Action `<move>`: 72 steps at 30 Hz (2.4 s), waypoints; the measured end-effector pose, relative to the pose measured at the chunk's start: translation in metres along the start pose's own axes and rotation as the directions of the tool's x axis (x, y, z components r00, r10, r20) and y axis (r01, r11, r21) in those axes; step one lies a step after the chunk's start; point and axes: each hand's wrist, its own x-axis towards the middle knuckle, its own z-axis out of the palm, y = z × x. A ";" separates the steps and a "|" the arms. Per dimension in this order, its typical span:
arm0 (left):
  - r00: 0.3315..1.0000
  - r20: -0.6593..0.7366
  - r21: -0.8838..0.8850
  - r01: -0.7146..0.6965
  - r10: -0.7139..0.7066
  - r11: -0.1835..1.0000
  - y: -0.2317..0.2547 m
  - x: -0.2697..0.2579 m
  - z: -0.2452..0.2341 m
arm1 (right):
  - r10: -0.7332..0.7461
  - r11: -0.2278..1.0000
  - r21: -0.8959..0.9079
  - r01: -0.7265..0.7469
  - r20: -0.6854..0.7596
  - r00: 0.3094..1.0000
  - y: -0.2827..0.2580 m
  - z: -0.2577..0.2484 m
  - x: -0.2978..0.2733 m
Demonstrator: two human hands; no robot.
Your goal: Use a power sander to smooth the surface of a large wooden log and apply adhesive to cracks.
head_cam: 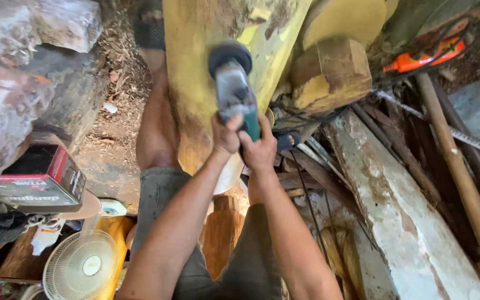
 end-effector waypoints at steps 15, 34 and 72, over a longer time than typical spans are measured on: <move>0.999 0.039 -0.147 -0.019 0.025 0.989 0.074 0.041 0.009 | 0.132 0.990 -0.039 -0.133 -0.031 0.991 -0.079 -0.003 0.026; 0.989 0.150 0.432 -0.060 -0.006 0.900 0.115 0.027 0.112 | 0.186 0.784 0.600 -0.159 0.017 0.982 0.022 -0.026 0.046; 0.986 0.051 0.515 -0.163 0.159 0.841 0.145 0.030 0.098 | -0.048 0.860 0.510 -0.009 0.098 0.994 -0.036 -0.037 0.046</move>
